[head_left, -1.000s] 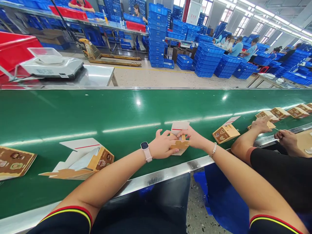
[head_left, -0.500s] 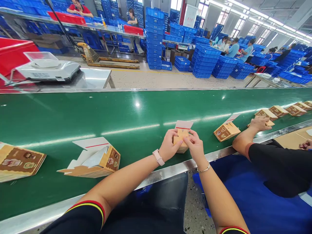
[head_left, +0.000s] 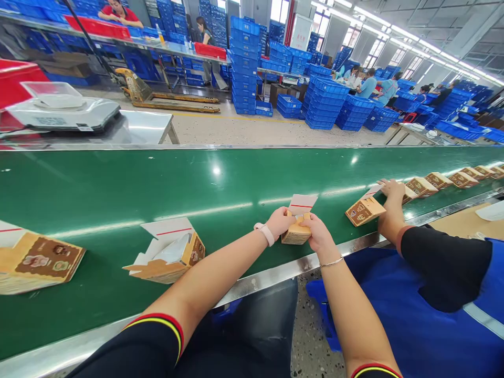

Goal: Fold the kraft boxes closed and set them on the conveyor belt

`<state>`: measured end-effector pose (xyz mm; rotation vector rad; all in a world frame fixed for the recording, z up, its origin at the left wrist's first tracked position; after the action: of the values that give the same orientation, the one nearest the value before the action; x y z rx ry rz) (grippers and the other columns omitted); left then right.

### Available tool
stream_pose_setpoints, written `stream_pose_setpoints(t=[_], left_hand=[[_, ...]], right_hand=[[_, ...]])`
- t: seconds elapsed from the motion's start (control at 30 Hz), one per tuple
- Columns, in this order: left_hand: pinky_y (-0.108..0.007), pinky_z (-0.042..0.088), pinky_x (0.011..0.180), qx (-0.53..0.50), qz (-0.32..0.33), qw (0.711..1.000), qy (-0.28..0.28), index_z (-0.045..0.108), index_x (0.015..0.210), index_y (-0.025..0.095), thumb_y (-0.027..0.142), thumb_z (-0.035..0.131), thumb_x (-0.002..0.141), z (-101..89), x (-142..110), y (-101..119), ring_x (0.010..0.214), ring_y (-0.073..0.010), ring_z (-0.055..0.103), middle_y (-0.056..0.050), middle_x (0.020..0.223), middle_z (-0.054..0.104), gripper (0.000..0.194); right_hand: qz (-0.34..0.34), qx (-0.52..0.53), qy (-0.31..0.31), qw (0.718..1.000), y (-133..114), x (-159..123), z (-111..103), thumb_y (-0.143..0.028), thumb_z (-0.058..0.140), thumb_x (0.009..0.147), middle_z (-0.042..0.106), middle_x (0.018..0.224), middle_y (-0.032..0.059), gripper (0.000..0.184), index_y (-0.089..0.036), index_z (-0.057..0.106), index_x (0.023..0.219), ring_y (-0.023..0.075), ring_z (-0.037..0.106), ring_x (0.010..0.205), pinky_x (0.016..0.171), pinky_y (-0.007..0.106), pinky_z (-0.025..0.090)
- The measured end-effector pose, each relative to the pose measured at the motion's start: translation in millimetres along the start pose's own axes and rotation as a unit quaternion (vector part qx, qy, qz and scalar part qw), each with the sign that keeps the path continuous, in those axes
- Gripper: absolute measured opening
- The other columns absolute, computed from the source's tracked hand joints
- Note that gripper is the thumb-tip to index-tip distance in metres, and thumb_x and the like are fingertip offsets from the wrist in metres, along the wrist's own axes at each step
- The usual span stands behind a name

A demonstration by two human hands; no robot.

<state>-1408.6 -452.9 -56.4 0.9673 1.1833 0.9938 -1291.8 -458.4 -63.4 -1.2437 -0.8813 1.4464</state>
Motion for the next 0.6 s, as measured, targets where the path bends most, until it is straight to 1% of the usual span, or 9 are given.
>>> stream_pose_setpoints(t=[0.07, 0.17, 0.23, 0.3, 0.33, 0.37, 0.43, 0.53, 0.6], left_hand=[[-0.041, 0.046, 0.094, 0.031, 0.034, 0.997, 0.061, 0.051, 0.101, 0.014, 0.008, 0.061, 0.076, -1.5, -8, 2, 0.107, -0.0259, 0.06, -0.014, 0.11, 0.061, 0.027], [-0.047, 0.038, 0.105, 0.123, 0.21, 0.963, 0.115, 0.049, 0.115, 0.017, 0.024, 0.066, 0.076, -9.4, -55, 14, 0.124, -0.0301, 0.048, -0.016, 0.128, 0.053, 0.042], [-0.045, 0.043, 0.1, 0.19, 0.376, 0.906, 0.033, 0.049, 0.116, 0.019, 0.028, 0.059, 0.081, -13.3, -109, 21, 0.115, -0.0277, 0.054, -0.015, 0.122, 0.057, 0.037], [-0.035, 0.051, 0.084, 0.253, 0.505, 0.813, -0.141, 0.051, 0.111, 0.024, 0.024, 0.051, 0.087, -21.4, -173, 17, 0.093, -0.0209, 0.063, -0.009, 0.098, 0.066, 0.023], [-0.031, 0.052, 0.075, 0.274, 0.554, 0.759, -0.205, 0.051, 0.109, 0.027, 0.02, 0.049, 0.088, -32.9, -202, 11, 0.079, -0.0184, 0.063, -0.004, 0.082, 0.065, 0.022], [-0.031, 0.053, 0.069, 0.288, 0.582, 0.732, -0.207, 0.051, 0.109, 0.027, 0.02, 0.049, 0.089, -51.7, -223, 8, 0.072, -0.0184, 0.062, -0.003, 0.072, 0.063, 0.022], [-0.032, 0.052, 0.061, 0.298, 0.62, 0.722, -0.081, 0.051, 0.108, 0.029, 0.02, 0.05, 0.089, -99.6, -246, 8, 0.066, -0.0187, 0.058, 0.0, 0.066, 0.057, 0.021], [-0.039, 0.053, 0.071, 0.339, 0.595, 0.694, 0.222, 0.049, 0.115, 0.031, 0.021, 0.056, 0.086, -165.3, -246, 10, 0.083, -0.0219, 0.059, -0.004, 0.09, 0.058, 0.031], [-0.044, 0.053, 0.079, 0.407, 0.55, 0.671, 0.285, 0.047, 0.121, 0.028, 0.024, 0.056, 0.086, -182.5, -229, 10, 0.097, -0.0257, 0.058, -0.009, 0.106, 0.057, 0.037]], right_hand=[[0.001, -0.015, -0.003, 1.0, -4, 5, -5, -0.018, 0.066, 0.045, 0.069, 0.078, 0.0032, 0.035, -0.019, 0.058, 0.079, 0.0231, 0.066, 0.076, 0.064, 0.033, 0.051], [-0.065, -0.054, 0.058, 0.995, -18, 4, -24, -0.035, 0.069, 0.054, 0.069, 0.091, 0.0077, 0.039, -0.018, 0.059, 0.088, 0.0258, 0.065, 0.086, 0.07, 0.037, 0.053], [-0.181, -0.087, 0.173, 0.964, -33, -12, -41, -0.045, 0.065, 0.065, 0.064, 0.106, 0.011, 0.045, -0.019, 0.056, 0.1, 0.0278, 0.062, 0.103, 0.08, 0.042, 0.053], [-0.341, -0.111, 0.279, 0.891, -45, -48, -45, -0.047, 0.058, 0.077, 0.055, 0.121, 0.0133, 0.045, -0.022, 0.049, 0.113, 0.0278, 0.053, 0.119, 0.092, 0.046, 0.049], [-0.42, -0.114, 0.301, 0.849, -46, -69, -39, -0.044, 0.055, 0.081, 0.05, 0.126, 0.0134, 0.043, -0.024, 0.045, 0.117, 0.027, 0.049, 0.124, 0.096, 0.047, 0.048], [-0.487, -0.115, 0.292, 0.815, -44, -89, -29, -0.041, 0.053, 0.084, 0.048, 0.128, 0.0127, 0.04, -0.026, 0.043, 0.12, 0.0263, 0.047, 0.126, 0.098, 0.047, 0.047], [-0.57, -0.125, 0.178, 0.793, -32, -116, 4, -0.034, 0.051, 0.087, 0.05, 0.124, 0.0101, 0.034, -0.03, 0.043, 0.12, 0.0252, 0.052, 0.12, 0.096, 0.047, 0.048], [-0.559, -0.226, -0.09, 0.792, -4, -125, 68, -0.032, 0.052, 0.088, 0.056, 0.119, 0.0095, 0.036, -0.03, 0.046, 0.123, 0.0257, 0.057, 0.112, 0.093, 0.047, 0.051], [-0.545, -0.27, -0.196, 0.769, 11, -119, 99, -0.037, 0.056, 0.087, 0.054, 0.126, 0.0118, 0.046, -0.029, 0.043, 0.131, 0.028, 0.054, 0.118, 0.096, 0.049, 0.049]])
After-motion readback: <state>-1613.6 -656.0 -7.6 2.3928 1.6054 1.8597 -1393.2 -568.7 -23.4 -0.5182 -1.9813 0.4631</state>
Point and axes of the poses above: each hand's wrist, its own x-axis towards the middle knuckle, its own z-axis out of the palm, y = z × x, the point moved 6 cm from there along x, towards the middle knuckle
